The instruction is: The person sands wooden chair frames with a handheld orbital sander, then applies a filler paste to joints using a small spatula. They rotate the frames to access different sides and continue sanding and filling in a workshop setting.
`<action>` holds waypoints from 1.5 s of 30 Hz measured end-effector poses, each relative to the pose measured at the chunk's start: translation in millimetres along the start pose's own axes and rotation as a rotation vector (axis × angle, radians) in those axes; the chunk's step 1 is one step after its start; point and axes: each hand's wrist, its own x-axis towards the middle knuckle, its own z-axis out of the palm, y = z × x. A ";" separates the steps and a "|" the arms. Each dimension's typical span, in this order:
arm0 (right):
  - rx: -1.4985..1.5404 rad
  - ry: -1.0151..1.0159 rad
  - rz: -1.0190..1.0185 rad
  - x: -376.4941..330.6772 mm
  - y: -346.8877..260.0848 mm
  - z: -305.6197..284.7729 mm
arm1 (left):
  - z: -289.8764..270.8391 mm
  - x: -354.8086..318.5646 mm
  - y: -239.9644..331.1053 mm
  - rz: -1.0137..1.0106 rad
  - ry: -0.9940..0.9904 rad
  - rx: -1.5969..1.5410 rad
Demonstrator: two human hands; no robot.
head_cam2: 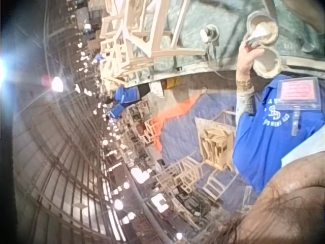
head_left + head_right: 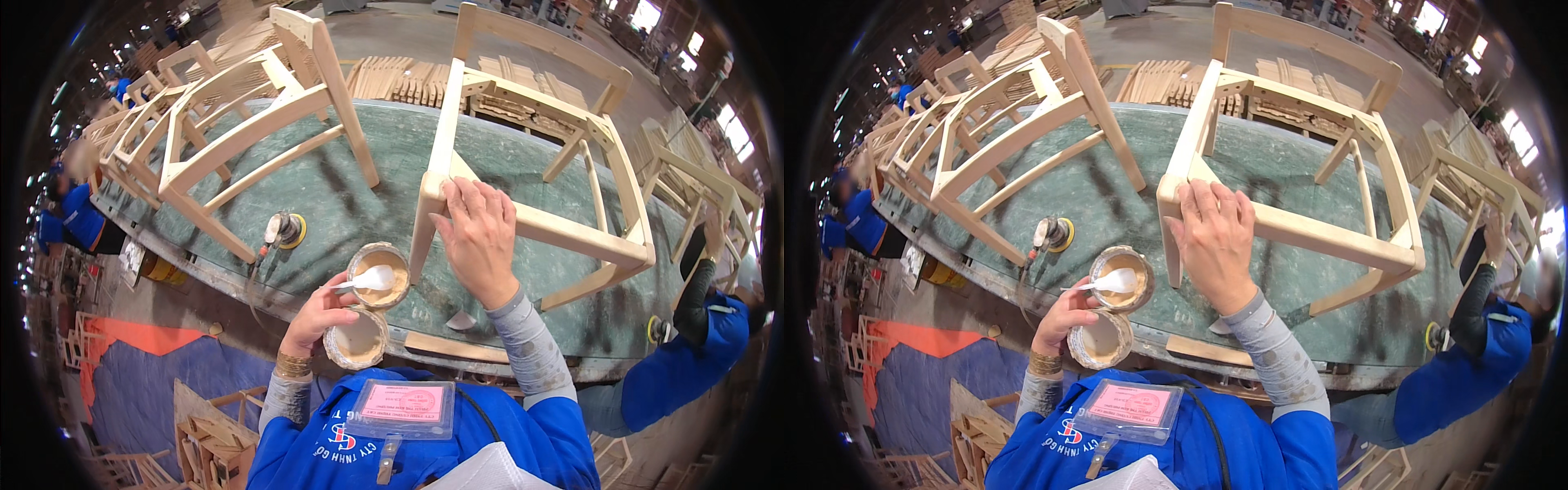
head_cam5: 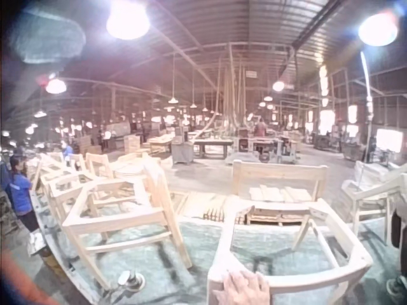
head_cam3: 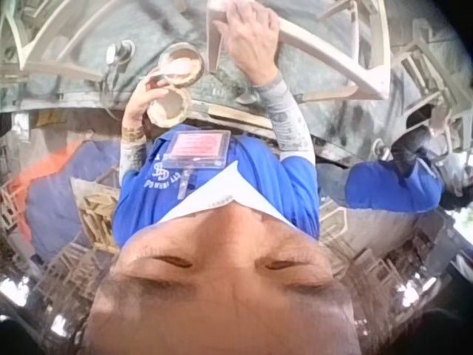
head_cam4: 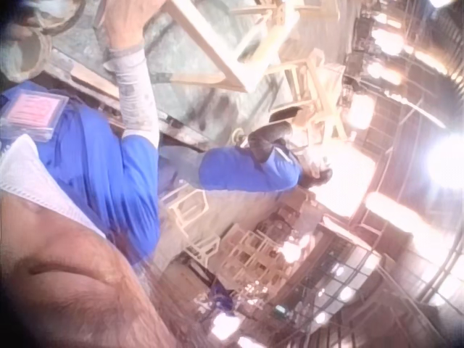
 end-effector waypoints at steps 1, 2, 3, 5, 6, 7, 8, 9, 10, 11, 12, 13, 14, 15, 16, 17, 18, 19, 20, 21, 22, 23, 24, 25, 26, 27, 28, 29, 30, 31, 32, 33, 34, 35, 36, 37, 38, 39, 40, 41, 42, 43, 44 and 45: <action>-0.028 -0.004 0.006 0.0 1.1 -0.1 | -2.6 -0.2 0.4 -0.015 0.005 -0.012; -0.003 -0.006 0.027 -1.2 4.6 0.4 | -4.2 0.2 3.6 -0.023 0.009 -0.020; 0.023 -0.009 0.046 -4.9 10.8 1.0 | -6.0 0.4 5.4 -0.032 0.015 -0.028; 0.030 -0.013 0.038 -8.8 10.9 -1.5 | -13.1 -1.3 2.1 -0.011 0.017 -0.045; 0.012 -0.016 0.010 -9.9 4.7 -5.3 | -16.9 -1.8 -0.6 0.001 0.021 -0.055; -0.006 -0.019 -0.019 -9.5 0.9 -6.6 | -21.1 -1.6 -3.5 0.007 0.030 -0.042; -0.009 -0.037 0.006 -8.3 1.2 -5.4 | -23.0 -1.5 -5.1 0.010 0.036 -0.025; -0.012 -0.055 0.030 -5.2 3.1 -3.0 | -24.0 -0.8 -6.0 0.012 0.043 -0.008; -0.014 -0.072 0.054 -3.0 5.3 -1.9 | -24.3 0.3 -6.3 0.004 0.030 -0.002; 0.008 -0.086 0.054 -1.8 7.1 -1.0 | -23.0 0.3 -3.7 -0.003 0.023 0.005; 0.030 -0.099 0.053 -1.1 9.4 -0.6 | -21.4 -0.1 -1.3 -0.010 0.016 0.011; 0.053 -0.112 0.051 -1.1 10.5 -0.3 | -19.1 -1.7 0.5 -0.008 0.013 0.008; 0.045 -0.089 0.071 -3.1 8.8 0.2 | -16.8 -4.2 1.2 -0.002 0.013 0.002; 0.038 -0.065 0.090 -7.0 5.7 0.3 | -15.6 -6.4 1.7 0.005 0.012 -0.005; 0.031 -0.042 0.109 -8.6 3.3 1.0 | -15.8 -8.2 2.1 -0.001 0.024 -0.007; 0.022 -0.054 0.104 -7.4 0.2 1.7 | -15.0 -9.7 2.3 -0.009 0.034 -0.009; 0.013 -0.067 0.099 -4.5 -5.4 3.1 | -14.5 -10.4 2.4 -0.016 0.043 -0.010; 0.004 -0.079 0.095 -2.0 -9.7 4.7 | -14.0 -10.2 2.6 -0.008 0.051 -0.006; 0.002 -0.075 0.091 0.6 -11.1 7.5 | -13.2 -10.1 2.1 -0.002 0.056 -0.005; 0.000 -0.070 0.089 4.2 -10.4 11.7 | -12.3 -9.7 1.8 0.004 0.061 -0.003; -0.003 -0.065 0.088 5.0 -9.3 13.0 | -11.0 -9.0 2.1 -0.002 0.049 0.002; -0.001 -0.066 0.123 3.7 -7.6 12.5 | -11.0 -10.2 3.0 -0.001 0.046 0.004; 0.000 -0.067 0.159 0.8 -3.0 10.4 | -11.0 -10.7 4.2 -0.001 0.043 0.007; 0.001 -0.068 0.195 -1.3 -1.2 9.2 | -11.3 -9.0 6.5 0.003 0.045 0.011; 0.066 -0.063 0.121 -1.4 -5.1 5.3 | -10.5 -5.8 8.7 0.005 0.045 0.013; 0.131 -0.058 0.046 -0.6 -11.7 -1.0 | -9.4 -3.7 10.2 0.007 0.045 0.015; 0.196 -0.054 -0.029 -2.6 -16.5 -5.2 | -6.6 -4.0 11.0 -0.042 0.102 0.022; 0.327 -0.059 -0.019 -9.3 -21.5 -8.4 | -3.6 -3.2 14.9 -0.033 0.076 0.040; 0.460 -0.070 -0.007 -20.2 -27.8 -9.7 | -1.3 -1.9 17.3 -0.029 0.054 0.057; 0.595 -0.081 0.003 -25.4 -31.8 -9.8 | 1.6 -0.4 20.1 -0.025 0.032 0.073; 0.611 -0.091 0.029 -24.7 -35.8 -11.8 | 8.6 3.1 25.3 -0.028 0.014 0.098; 0.576 -0.168 0.056 -27.2 -35.2 -10.0 | 18.0 5.9 32.1 -0.037 -0.003 0.122; 0.541 -0.246 0.083 -29.2 -33.3 -6.2 | 25.7 7.4 35.4 -0.046 -0.019 0.146; 0.508 -0.318 0.101 -27.9 -32.2 -4.0 | 31.4 7.7 36.7 -0.031 -0.009 0.189; 0.437 -0.359 0.114 -26.1 -33.0 -4.9 | 36.5 7.9 37.4 -0.016 0.001 0.233; 0.390 -0.429 0.113 -24.0 -32.2 -2.9 | 39.8 8.4 38.4 -0.002 0.010 0.276; 0.344 -0.500 0.113 -22.1 -31.1 1.2 | 40.9 9.5 40.5 -0.058 -0.013 0.261; 0.298 -0.570 0.112 -21.0 -30.8 3.7 | 43.1 10.3 41.5 -0.062 -0.016 0.267; 0.277 -0.562 0.102 -20.9 -31.0 4.1 | 45.9 11.3 42.2 -0.067 -0.021 0.274; 0.252 -0.558 0.088 -20.6 -30.3 4.5 | 47.1 12.6 42.0 -0.068 -0.026 0.273; 0.226 -0.553 0.075 -20.9 -29.7 4.3 | 47.4 13.5 42.7 -0.062 -0.032 0.269; 0.272 -0.504 0.091 -21.0 -30.0 1.3 | 47.6 14.3 43.4 -0.056 -0.038 0.265; 0.318 -0.457 0.105 -20.5 -30.6 -3.8 | 47.4 15.0 43.4 -0.049 -0.042 0.258; 0.364 -0.410 0.118 -19.9 -30.8 -7.9 | 47.0 15.8 43.8 -0.042 -0.047 0.251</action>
